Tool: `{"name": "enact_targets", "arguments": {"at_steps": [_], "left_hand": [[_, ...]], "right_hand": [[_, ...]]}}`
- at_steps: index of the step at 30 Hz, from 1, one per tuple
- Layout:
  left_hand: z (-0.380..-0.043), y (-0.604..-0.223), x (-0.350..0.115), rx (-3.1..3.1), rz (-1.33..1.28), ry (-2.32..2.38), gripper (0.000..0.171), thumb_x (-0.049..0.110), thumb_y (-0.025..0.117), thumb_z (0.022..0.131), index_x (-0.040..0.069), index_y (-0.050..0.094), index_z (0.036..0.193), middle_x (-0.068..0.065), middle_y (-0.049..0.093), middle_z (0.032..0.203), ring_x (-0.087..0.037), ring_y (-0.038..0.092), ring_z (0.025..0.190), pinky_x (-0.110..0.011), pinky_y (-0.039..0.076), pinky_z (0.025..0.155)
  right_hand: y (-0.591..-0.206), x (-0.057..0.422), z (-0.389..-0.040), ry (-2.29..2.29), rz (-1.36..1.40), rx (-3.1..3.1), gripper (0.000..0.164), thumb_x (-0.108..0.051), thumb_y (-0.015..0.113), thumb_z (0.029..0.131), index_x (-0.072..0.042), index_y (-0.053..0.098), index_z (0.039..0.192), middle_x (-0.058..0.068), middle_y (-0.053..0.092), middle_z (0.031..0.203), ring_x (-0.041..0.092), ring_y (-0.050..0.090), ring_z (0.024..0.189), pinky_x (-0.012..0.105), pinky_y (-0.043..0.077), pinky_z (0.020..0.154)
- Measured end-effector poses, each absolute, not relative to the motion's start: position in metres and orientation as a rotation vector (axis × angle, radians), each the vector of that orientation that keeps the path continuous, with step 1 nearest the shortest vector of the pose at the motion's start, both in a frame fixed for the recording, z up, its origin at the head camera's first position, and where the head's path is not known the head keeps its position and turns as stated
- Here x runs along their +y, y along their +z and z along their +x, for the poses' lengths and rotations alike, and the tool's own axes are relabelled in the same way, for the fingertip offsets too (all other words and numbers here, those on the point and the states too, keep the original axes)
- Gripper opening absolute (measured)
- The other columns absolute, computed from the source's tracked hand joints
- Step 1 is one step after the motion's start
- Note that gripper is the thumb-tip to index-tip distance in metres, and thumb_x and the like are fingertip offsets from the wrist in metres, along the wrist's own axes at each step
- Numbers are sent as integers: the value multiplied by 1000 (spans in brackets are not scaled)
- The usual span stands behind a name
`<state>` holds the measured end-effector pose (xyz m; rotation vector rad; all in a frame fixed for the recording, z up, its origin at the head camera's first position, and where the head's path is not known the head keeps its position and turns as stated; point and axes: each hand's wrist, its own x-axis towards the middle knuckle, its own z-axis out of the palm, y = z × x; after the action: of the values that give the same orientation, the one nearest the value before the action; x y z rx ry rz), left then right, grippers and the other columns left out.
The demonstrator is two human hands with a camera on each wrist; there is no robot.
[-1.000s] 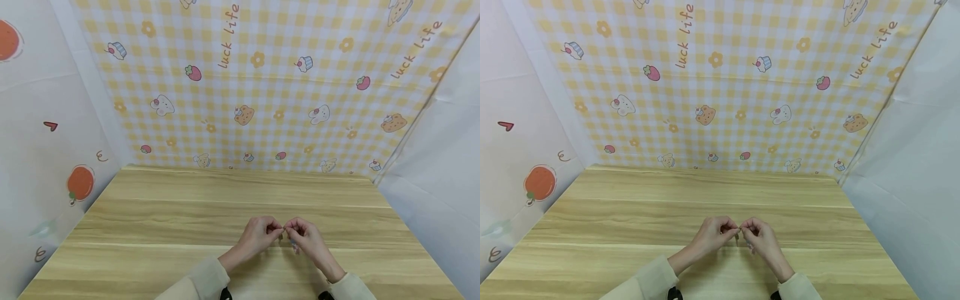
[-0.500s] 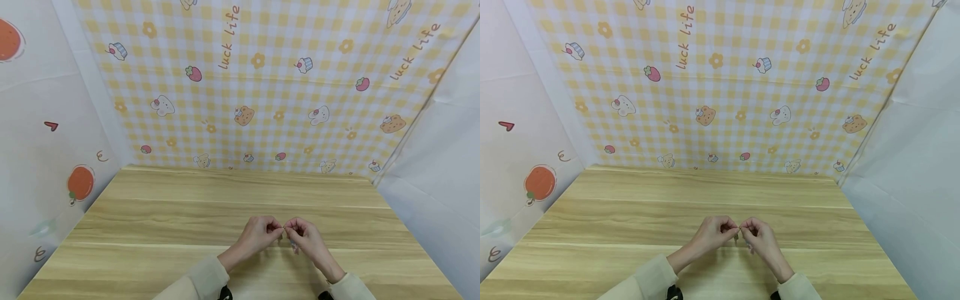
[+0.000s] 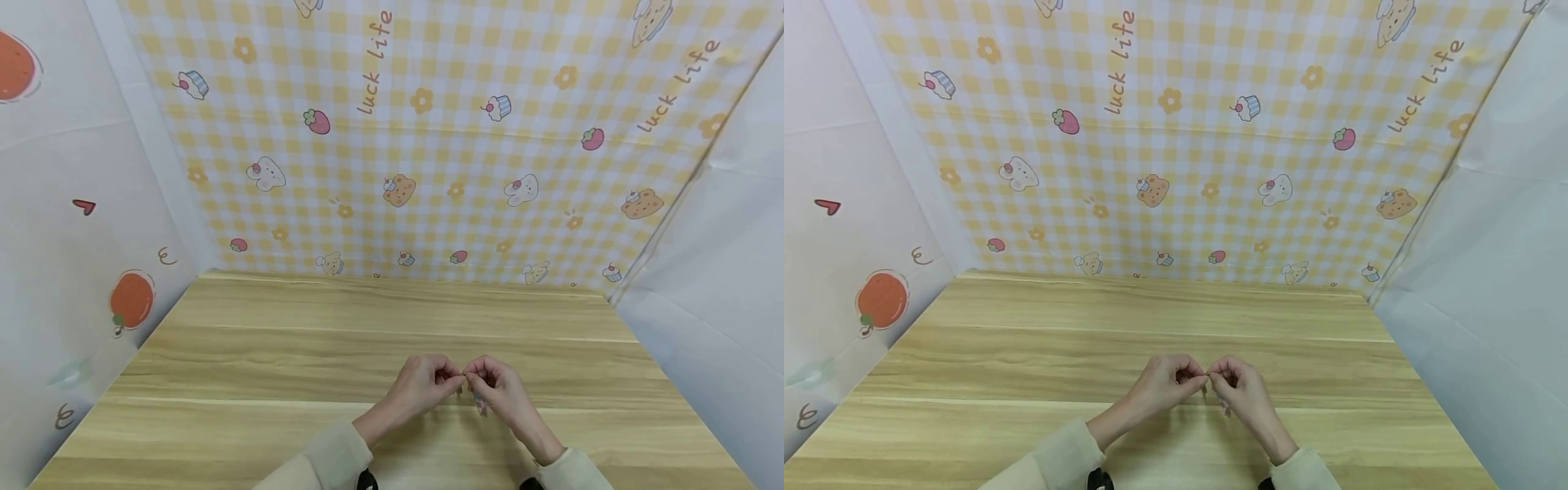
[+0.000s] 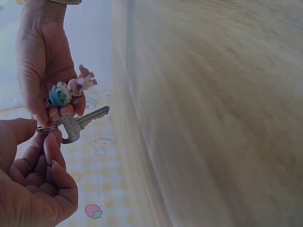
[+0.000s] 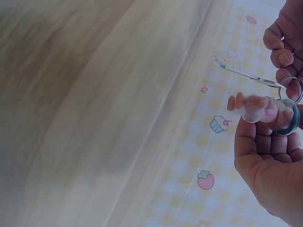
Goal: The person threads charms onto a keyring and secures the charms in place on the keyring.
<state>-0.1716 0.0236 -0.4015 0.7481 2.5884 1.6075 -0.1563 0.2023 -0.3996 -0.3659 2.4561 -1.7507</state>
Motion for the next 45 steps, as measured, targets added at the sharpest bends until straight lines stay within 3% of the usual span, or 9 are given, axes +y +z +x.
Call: {"name": "enact_targets", "arguments": {"at_steps": [10,29,45], "left_hand": [[-171,-402,24,2601,735,1639,8,12,67,87,6,69,81,2,67,72,4,50,55,-14,44,50],[-170,-400,23,2596,735,1678,13,14,65,89,7,69,79,2,64,66,1,45,50,-13,36,43],[-170,-400,23,2607,689,1646,13,17,67,87,8,69,78,4,63,67,3,45,50,-14,40,46]], "right_hand": [[-401,203,-157,-1779,-361,2424,19,-9,54,95,9,55,100,7,55,77,6,49,54,22,46,45],[-401,201,-159,-1759,-316,2464,16,-8,55,94,8,56,98,8,56,76,6,49,53,23,46,45],[-400,200,-158,-1747,-372,2455,17,-9,54,95,8,56,98,8,56,76,6,49,54,24,47,46]]}}
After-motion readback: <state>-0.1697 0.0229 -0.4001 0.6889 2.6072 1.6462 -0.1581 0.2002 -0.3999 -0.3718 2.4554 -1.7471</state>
